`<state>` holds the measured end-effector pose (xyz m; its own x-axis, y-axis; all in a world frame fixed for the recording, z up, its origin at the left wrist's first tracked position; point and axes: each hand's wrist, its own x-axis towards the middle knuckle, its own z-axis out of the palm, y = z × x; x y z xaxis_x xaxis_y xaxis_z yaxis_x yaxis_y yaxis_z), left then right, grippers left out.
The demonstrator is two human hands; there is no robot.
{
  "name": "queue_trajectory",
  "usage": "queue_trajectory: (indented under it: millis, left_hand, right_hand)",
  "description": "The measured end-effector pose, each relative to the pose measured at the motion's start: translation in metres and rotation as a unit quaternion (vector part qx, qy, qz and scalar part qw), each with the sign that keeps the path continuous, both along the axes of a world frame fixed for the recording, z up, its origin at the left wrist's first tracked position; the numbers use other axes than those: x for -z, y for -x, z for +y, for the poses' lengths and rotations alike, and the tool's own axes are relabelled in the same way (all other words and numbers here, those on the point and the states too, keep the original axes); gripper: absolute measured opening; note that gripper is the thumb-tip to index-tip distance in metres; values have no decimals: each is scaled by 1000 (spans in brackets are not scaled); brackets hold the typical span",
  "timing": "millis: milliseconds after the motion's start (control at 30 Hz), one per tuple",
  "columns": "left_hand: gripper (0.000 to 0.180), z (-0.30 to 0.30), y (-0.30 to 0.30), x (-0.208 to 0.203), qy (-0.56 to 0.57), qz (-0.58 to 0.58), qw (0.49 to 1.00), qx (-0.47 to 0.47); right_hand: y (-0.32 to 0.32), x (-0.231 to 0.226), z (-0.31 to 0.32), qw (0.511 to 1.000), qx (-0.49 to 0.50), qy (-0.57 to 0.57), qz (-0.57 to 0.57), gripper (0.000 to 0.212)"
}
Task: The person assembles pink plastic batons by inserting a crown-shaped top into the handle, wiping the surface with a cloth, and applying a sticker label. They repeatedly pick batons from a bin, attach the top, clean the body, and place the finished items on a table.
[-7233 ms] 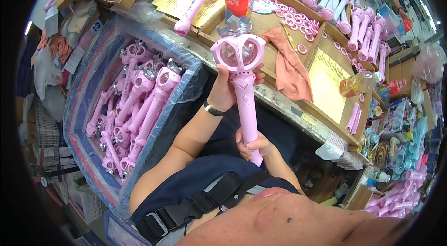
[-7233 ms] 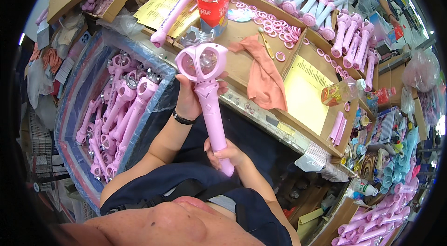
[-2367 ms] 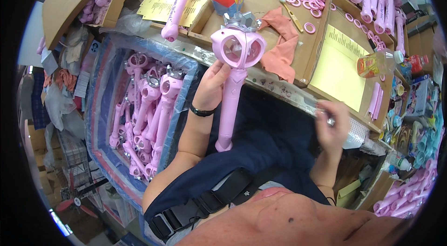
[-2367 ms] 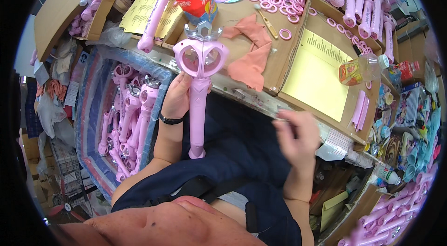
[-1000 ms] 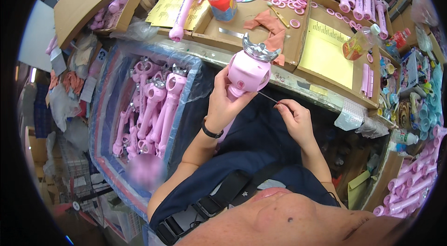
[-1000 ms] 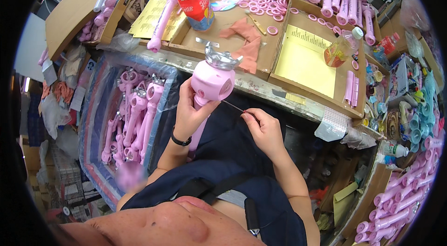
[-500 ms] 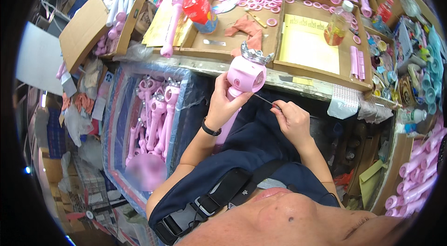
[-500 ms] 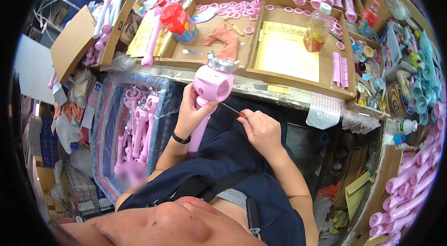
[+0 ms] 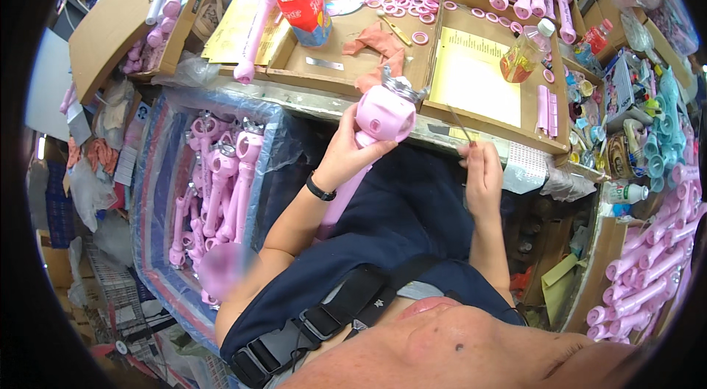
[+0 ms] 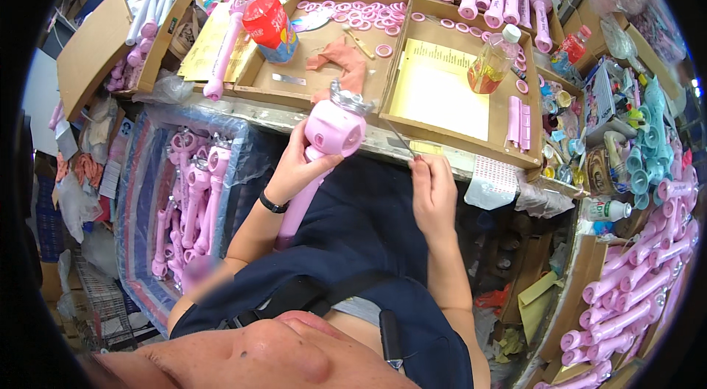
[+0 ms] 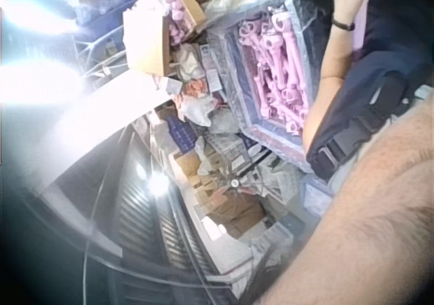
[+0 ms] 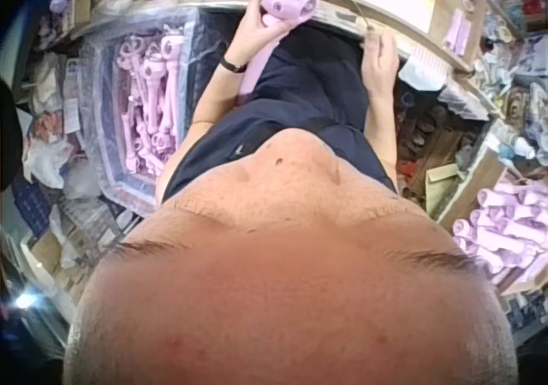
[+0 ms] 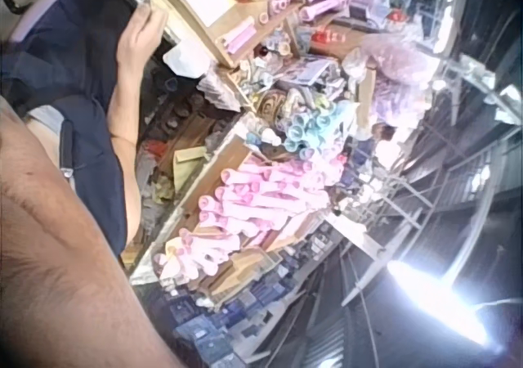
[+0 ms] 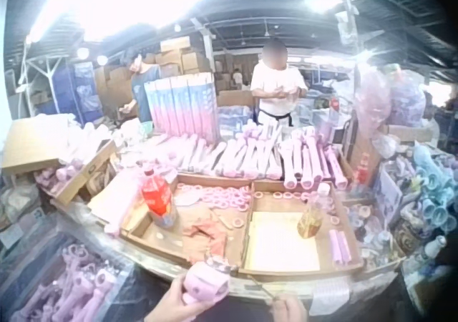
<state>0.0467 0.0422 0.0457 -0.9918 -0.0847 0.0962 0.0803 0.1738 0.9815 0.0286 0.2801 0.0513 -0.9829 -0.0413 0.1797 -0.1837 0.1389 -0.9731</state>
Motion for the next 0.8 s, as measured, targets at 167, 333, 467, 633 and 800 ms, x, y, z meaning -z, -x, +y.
queue_trajectory:
  millis: [167, 333, 467, 633, 800]
  left_hand:
    - [80, 25, 12, -10, 26, 5, 999, 29]
    - [76, 30, 29, -15, 71, -4, 997, 40]
    - [71, 37, 50, -20, -53, -18, 997, 54]
    - [61, 43, 95, -38, -321, 107, 941, 28]
    - [62, 71, 111, -34, -366, 95, 919, 114]
  right_hand:
    - [40, 9, -57, 978, -1, -103, 184, 64]
    - [67, 21, -49, 979, -134, 136, 70, 56]
    - [72, 31, -27, 928, -61, 361, -76, 38]
    - [29, 54, -35, 900, -316, 295, -61, 50]
    - [20, 83, -27, 973, -189, 129, 39, 51]
